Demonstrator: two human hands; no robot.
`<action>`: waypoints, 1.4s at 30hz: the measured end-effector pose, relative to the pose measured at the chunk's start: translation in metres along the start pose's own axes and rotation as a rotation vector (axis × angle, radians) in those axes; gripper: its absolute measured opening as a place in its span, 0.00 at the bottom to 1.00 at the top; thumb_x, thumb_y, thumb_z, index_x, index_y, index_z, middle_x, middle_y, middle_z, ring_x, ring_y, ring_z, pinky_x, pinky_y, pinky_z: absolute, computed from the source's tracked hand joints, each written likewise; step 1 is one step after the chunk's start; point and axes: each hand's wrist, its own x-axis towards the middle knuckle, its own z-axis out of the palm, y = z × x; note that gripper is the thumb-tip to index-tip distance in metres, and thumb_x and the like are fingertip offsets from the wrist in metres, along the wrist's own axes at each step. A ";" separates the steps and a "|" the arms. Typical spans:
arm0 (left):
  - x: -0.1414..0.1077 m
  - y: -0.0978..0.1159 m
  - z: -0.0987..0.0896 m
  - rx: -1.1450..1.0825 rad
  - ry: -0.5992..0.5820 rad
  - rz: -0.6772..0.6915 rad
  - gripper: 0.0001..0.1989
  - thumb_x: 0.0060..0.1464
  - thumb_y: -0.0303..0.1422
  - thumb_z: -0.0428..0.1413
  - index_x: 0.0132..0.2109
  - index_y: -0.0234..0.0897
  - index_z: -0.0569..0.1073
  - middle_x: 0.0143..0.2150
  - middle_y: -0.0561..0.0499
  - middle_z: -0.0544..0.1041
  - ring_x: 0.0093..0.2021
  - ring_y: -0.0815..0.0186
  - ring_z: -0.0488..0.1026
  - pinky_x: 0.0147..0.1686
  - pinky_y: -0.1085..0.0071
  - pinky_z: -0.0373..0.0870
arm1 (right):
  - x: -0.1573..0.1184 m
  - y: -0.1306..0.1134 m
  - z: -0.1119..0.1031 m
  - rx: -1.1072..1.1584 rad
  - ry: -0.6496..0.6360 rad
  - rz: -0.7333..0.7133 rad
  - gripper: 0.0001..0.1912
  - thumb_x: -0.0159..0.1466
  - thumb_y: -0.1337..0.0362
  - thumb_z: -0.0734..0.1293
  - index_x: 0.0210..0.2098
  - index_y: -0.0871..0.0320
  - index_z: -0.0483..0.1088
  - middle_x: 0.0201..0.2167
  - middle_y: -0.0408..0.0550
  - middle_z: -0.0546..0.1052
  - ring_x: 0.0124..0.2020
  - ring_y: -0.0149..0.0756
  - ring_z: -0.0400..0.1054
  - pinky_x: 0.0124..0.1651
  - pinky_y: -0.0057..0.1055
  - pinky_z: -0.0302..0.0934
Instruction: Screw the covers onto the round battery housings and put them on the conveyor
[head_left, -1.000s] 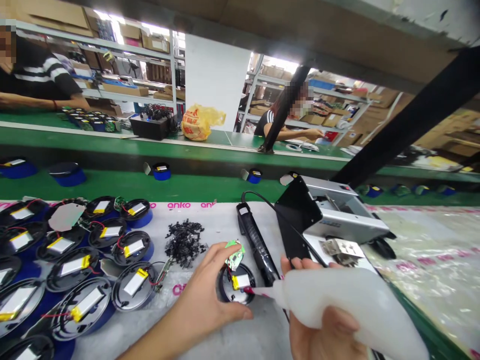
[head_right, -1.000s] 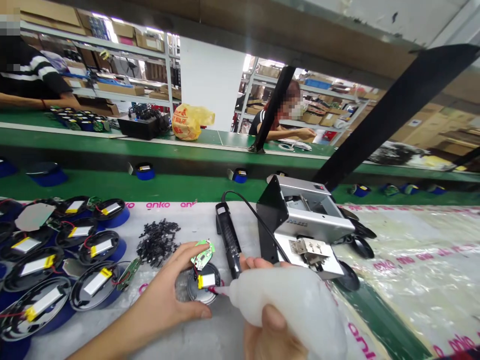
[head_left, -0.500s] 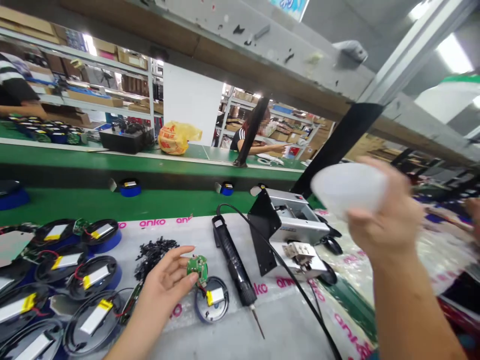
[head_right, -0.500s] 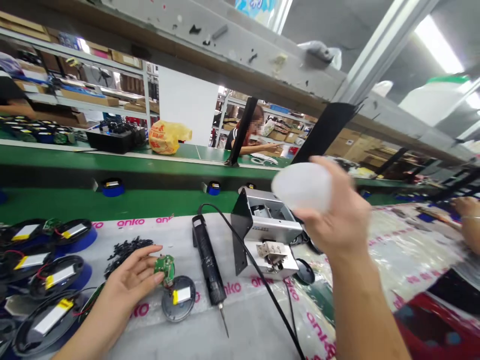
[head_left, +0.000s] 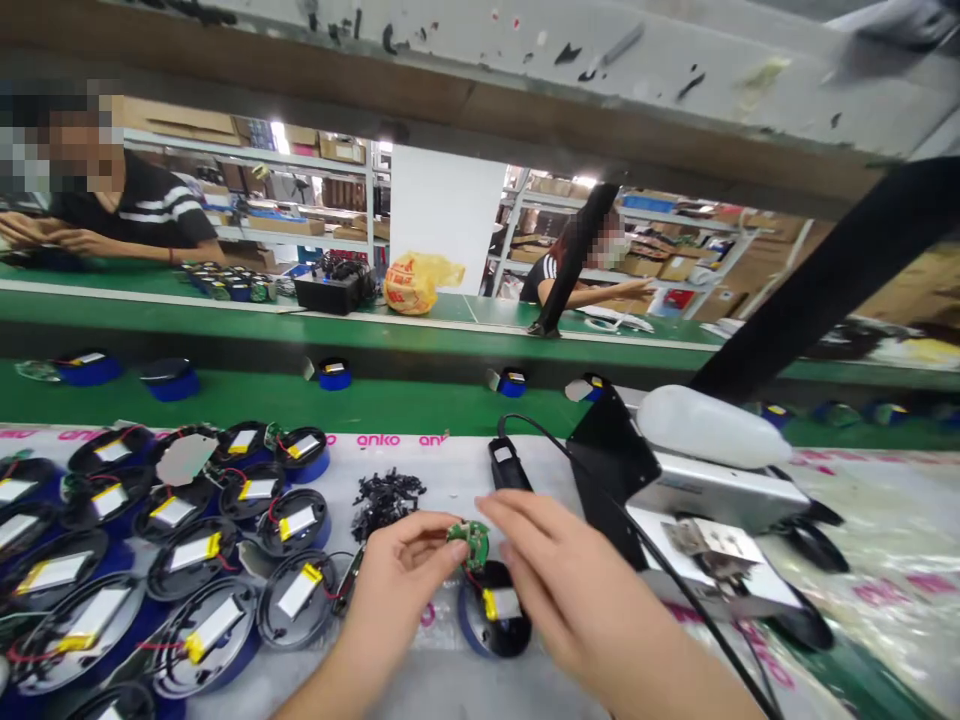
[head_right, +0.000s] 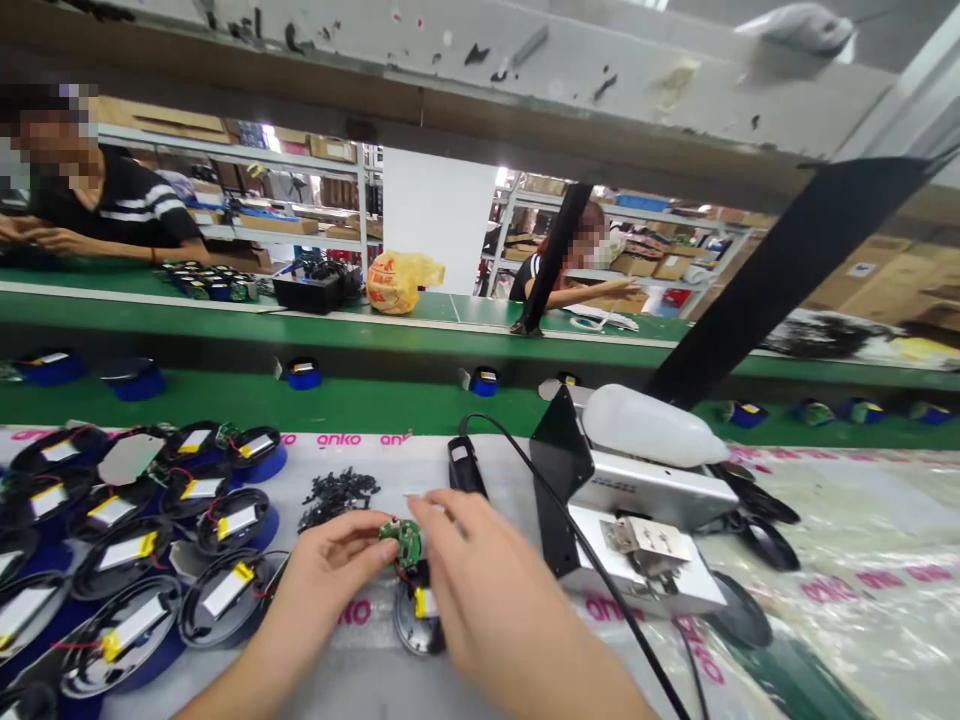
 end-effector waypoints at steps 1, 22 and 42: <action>0.000 0.001 0.000 0.010 0.009 0.005 0.10 0.43 0.34 0.68 0.35 0.37 0.80 0.33 0.49 0.84 0.36 0.60 0.81 0.40 0.68 0.77 | 0.001 -0.005 0.009 0.088 -0.090 0.054 0.21 0.69 0.68 0.58 0.60 0.54 0.69 0.54 0.52 0.77 0.53 0.44 0.73 0.53 0.42 0.70; -0.015 -0.001 -0.006 0.565 -0.206 0.699 0.21 0.59 0.18 0.56 0.45 0.54 0.81 0.43 0.54 0.76 0.43 0.65 0.78 0.41 0.72 0.76 | -0.011 0.009 0.018 0.711 -0.113 0.488 0.16 0.69 0.53 0.61 0.50 0.45 0.76 0.43 0.46 0.79 0.46 0.43 0.72 0.48 0.37 0.67; 0.028 0.003 -0.004 0.710 0.266 0.366 0.08 0.53 0.34 0.59 0.34 0.39 0.82 0.40 0.44 0.77 0.44 0.52 0.70 0.51 0.54 0.64 | -0.008 0.011 0.027 0.973 -0.052 0.569 0.15 0.63 0.62 0.65 0.48 0.56 0.75 0.26 0.43 0.72 0.30 0.36 0.70 0.33 0.30 0.63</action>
